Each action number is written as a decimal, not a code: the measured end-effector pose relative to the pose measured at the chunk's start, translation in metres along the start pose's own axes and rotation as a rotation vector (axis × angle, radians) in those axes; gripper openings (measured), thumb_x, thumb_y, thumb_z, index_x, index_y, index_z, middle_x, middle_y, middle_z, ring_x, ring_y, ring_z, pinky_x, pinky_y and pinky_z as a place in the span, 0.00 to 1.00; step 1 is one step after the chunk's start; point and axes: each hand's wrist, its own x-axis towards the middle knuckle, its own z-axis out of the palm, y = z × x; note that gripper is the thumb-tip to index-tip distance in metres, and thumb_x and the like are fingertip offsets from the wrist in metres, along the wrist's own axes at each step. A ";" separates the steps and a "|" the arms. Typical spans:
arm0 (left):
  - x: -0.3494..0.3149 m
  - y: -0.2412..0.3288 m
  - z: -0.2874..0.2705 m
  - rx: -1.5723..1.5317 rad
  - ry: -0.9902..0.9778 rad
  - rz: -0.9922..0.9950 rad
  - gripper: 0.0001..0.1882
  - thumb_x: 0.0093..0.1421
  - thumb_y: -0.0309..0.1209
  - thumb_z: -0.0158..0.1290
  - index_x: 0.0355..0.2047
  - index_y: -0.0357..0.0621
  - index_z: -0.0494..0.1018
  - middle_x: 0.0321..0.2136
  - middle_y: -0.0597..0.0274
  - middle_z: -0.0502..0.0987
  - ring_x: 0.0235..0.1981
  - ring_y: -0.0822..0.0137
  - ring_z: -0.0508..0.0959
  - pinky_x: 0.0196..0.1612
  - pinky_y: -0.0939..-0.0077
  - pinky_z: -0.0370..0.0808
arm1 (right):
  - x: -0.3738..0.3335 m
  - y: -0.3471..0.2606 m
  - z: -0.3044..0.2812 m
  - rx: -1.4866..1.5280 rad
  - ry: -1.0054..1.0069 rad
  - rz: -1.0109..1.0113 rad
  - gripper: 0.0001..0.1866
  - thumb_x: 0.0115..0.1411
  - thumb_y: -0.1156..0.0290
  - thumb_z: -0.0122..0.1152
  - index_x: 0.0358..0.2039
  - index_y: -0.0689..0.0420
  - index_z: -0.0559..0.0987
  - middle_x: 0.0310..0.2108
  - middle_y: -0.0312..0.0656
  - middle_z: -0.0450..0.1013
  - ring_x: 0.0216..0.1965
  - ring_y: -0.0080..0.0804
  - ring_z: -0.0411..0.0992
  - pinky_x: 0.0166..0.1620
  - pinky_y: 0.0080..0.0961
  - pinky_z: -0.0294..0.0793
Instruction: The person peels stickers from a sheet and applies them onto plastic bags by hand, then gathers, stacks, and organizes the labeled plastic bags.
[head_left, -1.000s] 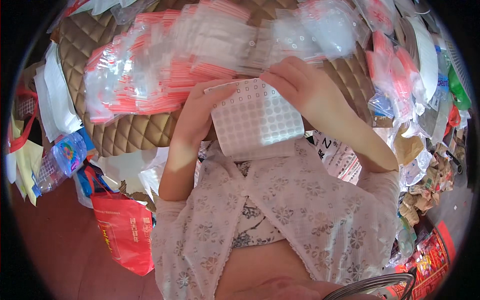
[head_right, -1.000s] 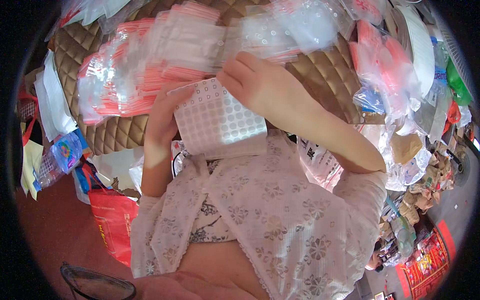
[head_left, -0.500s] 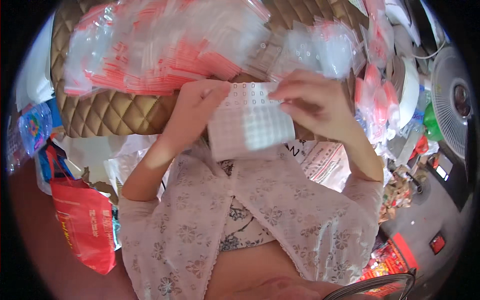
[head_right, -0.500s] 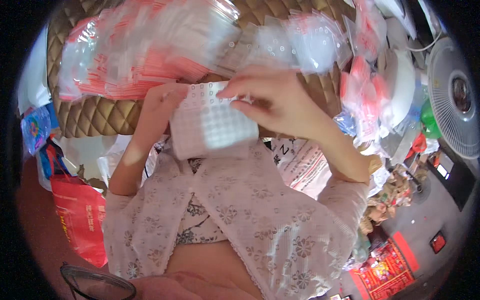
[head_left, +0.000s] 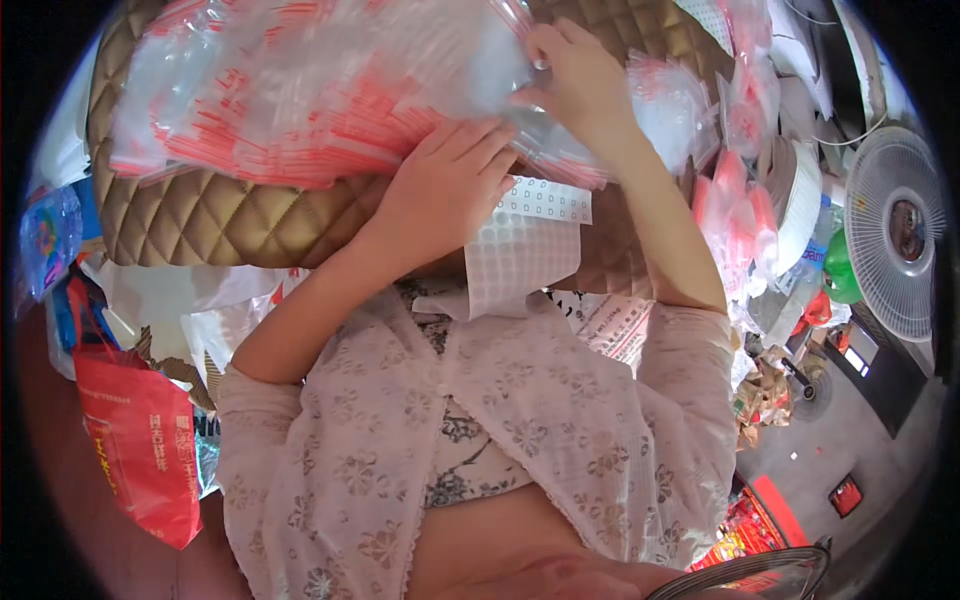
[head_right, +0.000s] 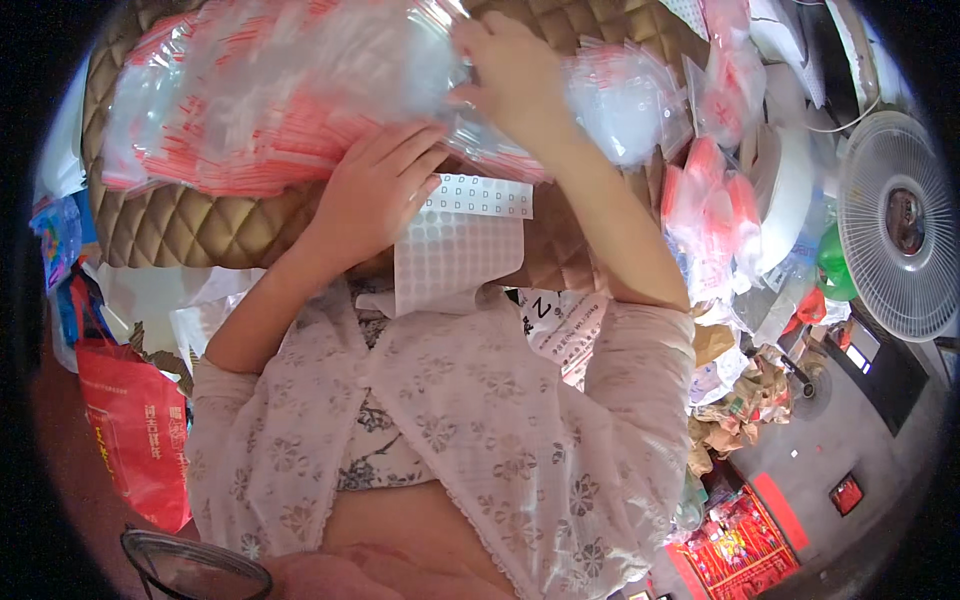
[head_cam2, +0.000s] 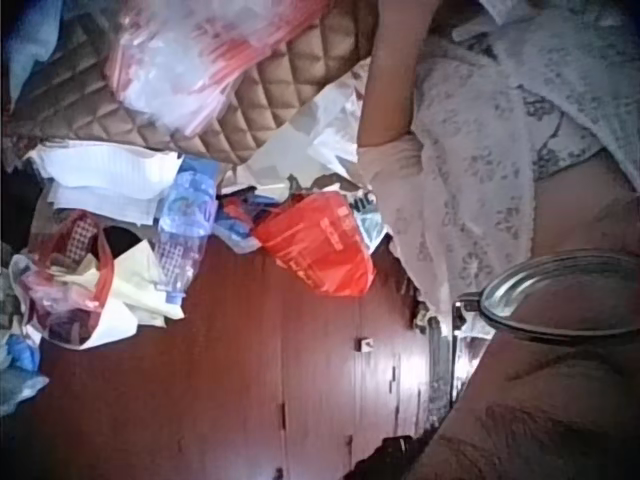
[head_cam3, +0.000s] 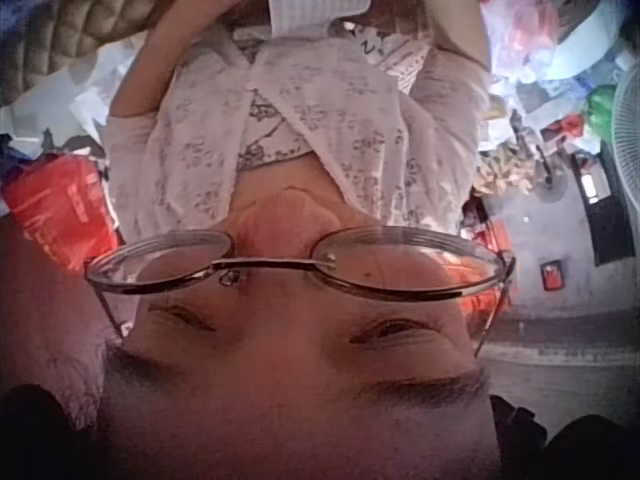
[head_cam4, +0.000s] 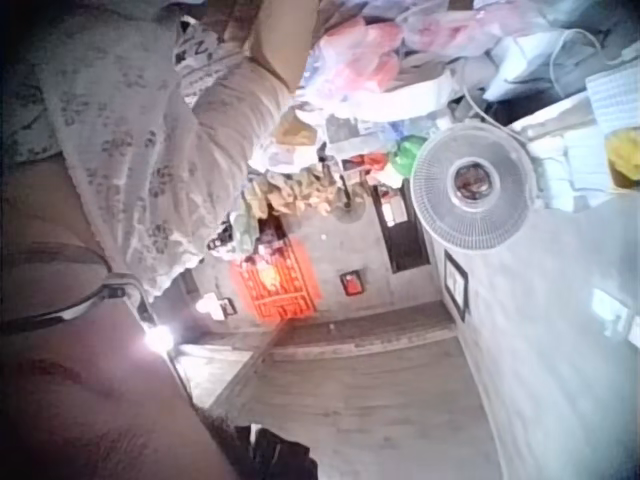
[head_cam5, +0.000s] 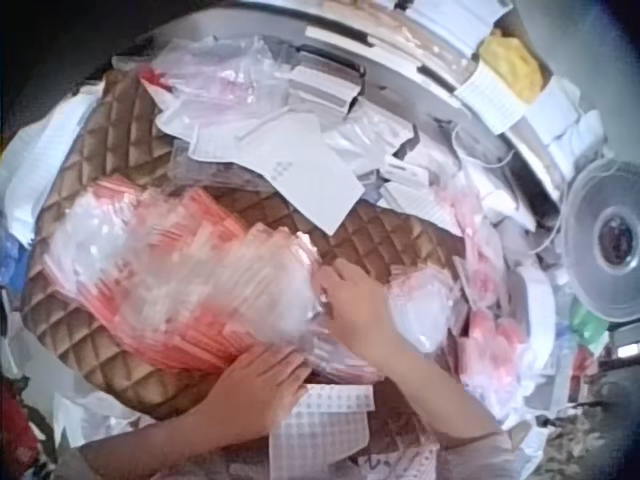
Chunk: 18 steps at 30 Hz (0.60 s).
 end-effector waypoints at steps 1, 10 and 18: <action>0.002 0.002 -0.002 0.031 0.007 -0.011 0.14 0.51 0.33 0.53 0.34 0.34 0.73 0.40 0.55 0.73 0.48 0.58 0.68 0.52 0.64 0.64 | -0.005 0.013 -0.003 0.000 -0.039 0.023 0.22 0.37 0.70 0.71 0.31 0.56 0.68 0.28 0.39 0.64 0.33 0.39 0.67 0.34 0.32 0.67; 0.005 0.011 0.016 0.038 -0.062 0.093 0.14 0.53 0.33 0.51 0.34 0.34 0.73 0.42 0.55 0.73 0.49 0.59 0.68 0.54 0.65 0.64 | -0.026 0.034 -0.012 0.188 -0.090 0.030 0.26 0.33 0.66 0.74 0.30 0.56 0.67 0.28 0.40 0.64 0.32 0.41 0.63 0.36 0.31 0.64; 0.007 0.020 0.023 0.062 -0.086 0.073 0.14 0.53 0.34 0.52 0.35 0.36 0.73 0.43 0.58 0.73 0.47 0.62 0.68 0.50 0.66 0.66 | -0.033 0.040 -0.028 0.122 -0.099 -0.005 0.24 0.36 0.72 0.72 0.32 0.57 0.67 0.29 0.41 0.65 0.34 0.44 0.65 0.38 0.33 0.65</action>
